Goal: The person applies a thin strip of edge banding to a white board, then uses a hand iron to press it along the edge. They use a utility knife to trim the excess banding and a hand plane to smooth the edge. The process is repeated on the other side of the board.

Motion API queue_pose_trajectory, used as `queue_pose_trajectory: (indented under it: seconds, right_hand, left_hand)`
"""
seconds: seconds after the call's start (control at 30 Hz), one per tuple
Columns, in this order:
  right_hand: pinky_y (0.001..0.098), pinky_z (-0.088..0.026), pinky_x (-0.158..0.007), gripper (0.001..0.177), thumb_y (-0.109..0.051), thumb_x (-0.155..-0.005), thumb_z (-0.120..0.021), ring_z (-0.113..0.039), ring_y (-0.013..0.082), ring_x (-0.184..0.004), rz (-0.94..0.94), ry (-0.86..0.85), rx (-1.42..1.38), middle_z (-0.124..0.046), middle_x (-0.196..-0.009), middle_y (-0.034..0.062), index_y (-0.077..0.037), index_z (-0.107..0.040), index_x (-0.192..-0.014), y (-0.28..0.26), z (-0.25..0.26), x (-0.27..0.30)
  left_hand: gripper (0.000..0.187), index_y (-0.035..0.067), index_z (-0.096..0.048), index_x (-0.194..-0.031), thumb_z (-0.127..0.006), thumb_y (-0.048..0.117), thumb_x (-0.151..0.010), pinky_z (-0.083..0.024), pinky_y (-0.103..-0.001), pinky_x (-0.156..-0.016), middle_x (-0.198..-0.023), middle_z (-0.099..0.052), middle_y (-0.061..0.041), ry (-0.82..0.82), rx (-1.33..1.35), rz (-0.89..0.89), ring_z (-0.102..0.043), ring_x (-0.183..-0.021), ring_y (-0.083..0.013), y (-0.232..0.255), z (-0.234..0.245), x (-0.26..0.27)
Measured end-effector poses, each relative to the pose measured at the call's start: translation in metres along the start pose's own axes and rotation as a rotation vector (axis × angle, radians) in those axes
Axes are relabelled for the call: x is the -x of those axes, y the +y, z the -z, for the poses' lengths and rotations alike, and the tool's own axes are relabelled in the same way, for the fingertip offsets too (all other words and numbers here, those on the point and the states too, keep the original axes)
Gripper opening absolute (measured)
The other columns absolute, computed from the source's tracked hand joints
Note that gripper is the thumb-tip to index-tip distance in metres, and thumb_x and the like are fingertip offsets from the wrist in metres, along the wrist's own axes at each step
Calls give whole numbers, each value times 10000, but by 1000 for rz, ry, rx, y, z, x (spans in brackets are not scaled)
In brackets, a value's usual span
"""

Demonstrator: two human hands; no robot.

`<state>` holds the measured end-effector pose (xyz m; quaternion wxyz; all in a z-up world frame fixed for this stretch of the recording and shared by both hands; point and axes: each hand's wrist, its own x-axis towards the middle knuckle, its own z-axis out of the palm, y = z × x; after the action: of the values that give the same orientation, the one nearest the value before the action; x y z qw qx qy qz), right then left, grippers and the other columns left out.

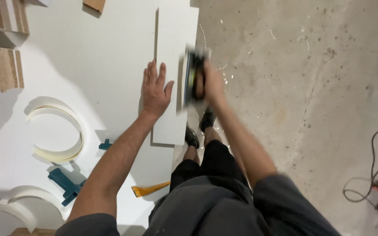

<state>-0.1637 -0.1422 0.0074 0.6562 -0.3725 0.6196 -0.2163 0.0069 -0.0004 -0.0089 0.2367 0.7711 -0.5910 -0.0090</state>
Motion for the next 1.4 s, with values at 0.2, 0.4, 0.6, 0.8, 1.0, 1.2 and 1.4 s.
queue_pose_trajectory:
  seconds: [0.2, 0.4, 0.6, 0.8, 1.0, 1.2, 1.4]
  right_hand:
    - [233, -293, -363, 684, -597, -945, -430, -388, 127, -299, 135, -182, 35, -353, -344, -19, -164, -418, -415, -118, -34, -60]
    - [323, -438, -564, 697, -544, -1023, -308, -520, 165, -440, 132, -69, 455, -472, -401, 2, -160, -466, -464, -69, -19, 44]
    - [249, -438, -409, 386, -454, -1020, -471, -476, 81, -452, 151, -162, 107, -541, -589, -56, -168, -560, -777, -136, -38, -78]
    - [316, -299, -385, 602, -524, -1019, -443, -441, 132, -377, 28, -87, 329, -430, -420, -6, -168, -449, -533, -28, -17, 98]
    - [367, -409, -659, 411, -472, -1018, -344, -509, 155, -684, -86, -140, 486, -562, -722, -6, -204, -540, -775, -13, -1, 49]
    - [362, -402, -770, 361, -523, -1023, -347, -410, 124, -819, 244, -174, 354, -464, -833, -54, -248, -472, -825, 23, 6, -27]
    - [493, -518, -809, 461, -186, -906, -622, -621, 384, -963, 881, -230, 1037, -659, -1124, 201, -28, -560, -1334, 206, 62, 92]
  left_hand:
    - [592, 55, -384, -1586, -632, 282, -1099, -272, -520, -1301, -1627, -342, -268, -26, 51, 8, -352, -1532, -405, 3, 5, 1]
    - [535, 72, -404, -1583, -584, 284, -1126, -297, -520, -1296, -1633, -346, -227, -4, 51, 17, -361, -1530, -388, 5, 6, 1]
    - [576, 79, -368, -1597, -612, 271, -1112, -250, -512, -1311, -1646, -339, -224, -42, 84, 40, -298, -1558, -366, 4, 6, 2]
    - [486, 76, -395, -1588, -528, 143, -1125, -243, -512, -1315, -1641, -352, -210, -20, 100, 53, -314, -1550, -378, 6, 4, 2]
    - [502, 104, -336, -1610, -517, 120, -1142, -251, -514, -1319, -1645, -353, -220, -3, 87, 53, -325, -1552, -386, -1, -6, 4]
    - [453, 92, -412, -1580, -530, 113, -1143, -285, -499, -1313, -1635, -369, -181, 22, 66, 70, -345, -1543, -355, 1, -5, 3]
    - [442, 96, -406, -1581, -473, 127, -1146, -265, -488, -1317, -1633, -379, -182, 5, 79, 109, -351, -1543, -337, 2, -5, 2]
